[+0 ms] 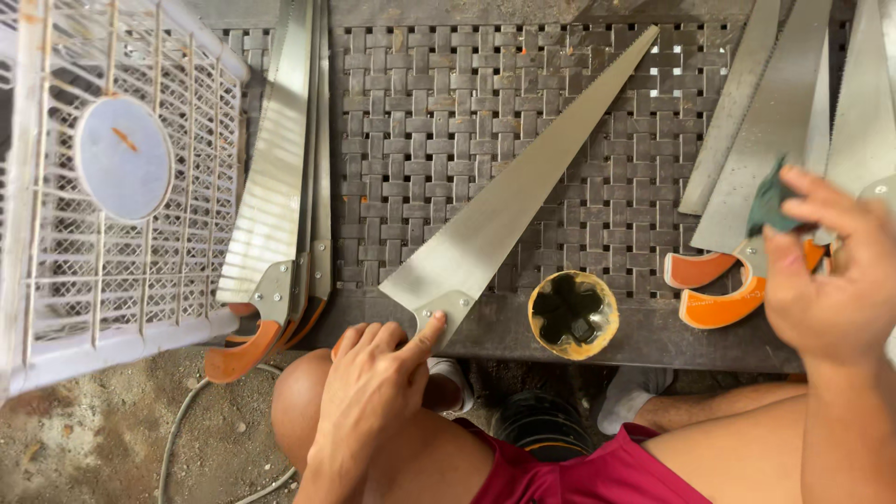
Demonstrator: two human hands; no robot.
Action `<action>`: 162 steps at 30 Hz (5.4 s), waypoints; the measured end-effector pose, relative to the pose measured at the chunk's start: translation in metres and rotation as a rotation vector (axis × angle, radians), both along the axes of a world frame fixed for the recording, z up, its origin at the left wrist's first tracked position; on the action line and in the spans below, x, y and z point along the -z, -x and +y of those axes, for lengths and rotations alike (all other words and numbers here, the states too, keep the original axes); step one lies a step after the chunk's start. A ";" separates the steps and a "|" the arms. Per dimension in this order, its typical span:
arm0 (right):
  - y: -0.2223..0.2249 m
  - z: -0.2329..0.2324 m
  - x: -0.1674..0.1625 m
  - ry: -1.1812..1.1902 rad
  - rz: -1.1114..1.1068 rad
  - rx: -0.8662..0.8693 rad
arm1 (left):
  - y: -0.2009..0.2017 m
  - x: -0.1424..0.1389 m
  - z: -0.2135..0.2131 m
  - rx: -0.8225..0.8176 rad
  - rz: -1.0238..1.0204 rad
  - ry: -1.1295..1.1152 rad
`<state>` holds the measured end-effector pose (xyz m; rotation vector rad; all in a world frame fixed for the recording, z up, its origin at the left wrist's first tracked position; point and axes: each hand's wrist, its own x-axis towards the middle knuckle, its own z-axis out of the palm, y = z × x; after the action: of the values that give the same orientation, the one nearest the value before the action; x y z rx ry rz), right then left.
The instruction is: The person sits on the ground and wipes the blades of several hand saws with a green sponge. The person repeatedly dips the sponge into a small container of dark liquid and scrubs the metal surfaces of the saws one by one.
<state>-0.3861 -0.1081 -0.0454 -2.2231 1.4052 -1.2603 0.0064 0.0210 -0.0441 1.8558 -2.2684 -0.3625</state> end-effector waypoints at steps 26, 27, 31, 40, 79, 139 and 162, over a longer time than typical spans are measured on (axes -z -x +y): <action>0.028 0.043 0.035 -0.224 -0.159 -0.002 | -0.123 0.026 0.049 -0.408 -0.402 0.419; 0.027 0.044 0.033 -0.245 -0.171 0.015 | -0.123 0.028 0.050 -0.419 -0.387 0.368; 0.023 0.043 0.026 -0.203 -0.170 -0.017 | -0.124 0.026 0.049 -0.440 -0.338 0.224; 0.032 0.041 0.004 -0.173 -0.272 0.030 | -0.084 -0.026 0.027 -0.500 -0.600 0.089; 0.104 0.061 0.012 -0.190 -0.936 0.049 | 0.177 -0.002 -0.123 -0.368 1.683 -0.014; -0.193 -0.050 0.049 -0.178 0.272 -0.643 | 0.013 0.036 -0.063 0.270 -0.061 -0.167; -0.027 -0.235 0.133 0.145 0.512 -0.157 | 0.001 0.067 -0.073 0.289 -0.029 -0.484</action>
<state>-0.3591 -0.3434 -0.1787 -2.8328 1.2826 -0.7945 0.0057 -0.0518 -0.1106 1.7186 -2.6498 -1.0132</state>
